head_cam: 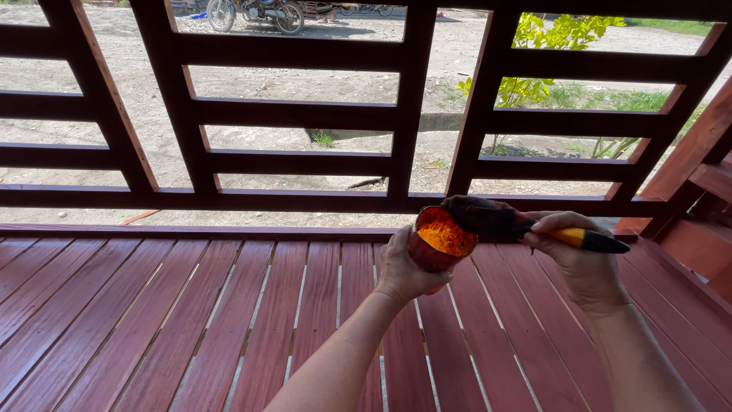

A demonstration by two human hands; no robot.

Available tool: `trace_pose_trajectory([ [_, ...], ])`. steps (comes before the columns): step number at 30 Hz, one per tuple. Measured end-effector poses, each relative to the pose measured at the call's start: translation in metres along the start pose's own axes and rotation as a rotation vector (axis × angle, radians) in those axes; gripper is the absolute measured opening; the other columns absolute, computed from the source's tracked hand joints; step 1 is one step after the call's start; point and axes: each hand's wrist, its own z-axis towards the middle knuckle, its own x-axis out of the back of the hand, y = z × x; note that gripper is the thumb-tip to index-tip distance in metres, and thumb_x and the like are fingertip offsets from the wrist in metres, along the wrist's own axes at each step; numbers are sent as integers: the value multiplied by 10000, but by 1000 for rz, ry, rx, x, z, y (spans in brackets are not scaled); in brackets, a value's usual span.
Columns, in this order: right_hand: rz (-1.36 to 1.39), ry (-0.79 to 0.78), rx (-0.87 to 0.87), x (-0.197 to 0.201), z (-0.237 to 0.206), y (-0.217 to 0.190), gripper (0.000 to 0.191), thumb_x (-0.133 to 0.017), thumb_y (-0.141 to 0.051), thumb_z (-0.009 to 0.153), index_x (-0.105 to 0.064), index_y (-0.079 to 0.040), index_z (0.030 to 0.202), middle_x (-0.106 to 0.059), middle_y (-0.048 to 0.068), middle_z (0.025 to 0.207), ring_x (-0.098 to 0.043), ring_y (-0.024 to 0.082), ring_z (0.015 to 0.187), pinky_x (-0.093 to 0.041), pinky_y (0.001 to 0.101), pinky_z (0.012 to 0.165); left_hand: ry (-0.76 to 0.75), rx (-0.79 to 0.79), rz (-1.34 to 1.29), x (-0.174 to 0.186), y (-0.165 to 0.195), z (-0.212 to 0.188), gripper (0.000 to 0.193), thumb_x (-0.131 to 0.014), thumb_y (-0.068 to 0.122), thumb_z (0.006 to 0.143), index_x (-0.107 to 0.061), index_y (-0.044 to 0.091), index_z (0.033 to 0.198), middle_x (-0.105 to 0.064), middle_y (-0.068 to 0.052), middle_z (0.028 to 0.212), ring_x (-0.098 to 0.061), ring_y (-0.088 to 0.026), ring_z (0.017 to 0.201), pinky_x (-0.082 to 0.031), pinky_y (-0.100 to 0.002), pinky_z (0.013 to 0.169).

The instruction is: The person applies reddish-brown wood stain to a slatted wooden bench, holding a stained can in one hand and brushing the stain onto the bench seat and edges with the other. They work across the slats, coat the front rail, and continue onto an adjacent bench armrest and backrest.

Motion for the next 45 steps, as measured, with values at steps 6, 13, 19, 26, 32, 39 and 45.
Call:
trace_pose_trajectory([
  [6, -357, 68, -35, 21, -34, 60, 142, -776, 8, 845, -772, -103, 933, -763, 86, 1079, -716, 176, 964, -607, 319, 872, 105, 77, -11, -2, -21, 0, 1008, -977, 394, 507, -467, 141, 1338, -536, -112, 1248, -541, -283, 1183, -514, -457, 996],
  [13, -750, -143, 197, -17, -36, 117, 126, -786, -36, 759, -789, -124, 850, -776, 43, 1065, -724, 203, 999, -581, 326, 889, 244, 75, -71, 0, -35, 13, 1026, -965, 370, 454, -493, 140, 1335, -606, -82, 1283, -595, -268, 1208, -540, -442, 1036],
  [19, -765, -169, 177, -31, 9, 153, 127, -768, -9, 763, -782, -114, 832, -783, 31, 1035, -711, 198, 1008, -562, 325, 907, 278, 15, -126, 12, -53, 27, 977, -969, 340, 462, -527, 131, 1309, -674, -74, 1236, -674, -248, 1159, -588, -414, 1003],
  [26, -627, -402, -428, -6, 56, 151, 172, -790, 28, 730, -805, -99, 844, -834, 33, 1008, -748, 121, 894, -609, 276, 853, 310, -42, -138, 9, -51, 31, 934, -974, 324, 478, -543, 115, 1279, -692, -83, 1203, -696, -237, 1121, -600, -403, 967],
  [32, -475, -573, -624, 17, 41, 119, 108, -791, 56, 714, -781, -35, 770, -826, 73, 990, -742, 154, 906, -626, 314, 790, 328, -83, -138, 11, -40, 25, 893, -966, 331, 489, -557, 125, 1256, -707, -80, 1188, -715, -235, 1101, -615, -409, 960],
  [39, -564, -632, -620, 17, 3, 70, 71, -809, -19, 717, -798, -54, 778, -802, 61, 859, -713, 143, 810, -592, 294, 752, 271, -102, -57, -12, -18, 3, 994, -989, 333, 485, -475, 139, 1313, -639, -124, 1225, -650, -284, 1139, -588, -426, 969],
  [45, -561, -703, -623, 17, -20, 27, 110, -805, -7, 688, -794, -53, 787, -770, 46, 811, -682, 147, 775, -566, 318, 724, 265, -170, -233, -25, 2, -25, 949, -973, 337, 504, -513, 105, 1301, -681, -97, 1214, -693, -245, 1134, -606, -411, 974],
])
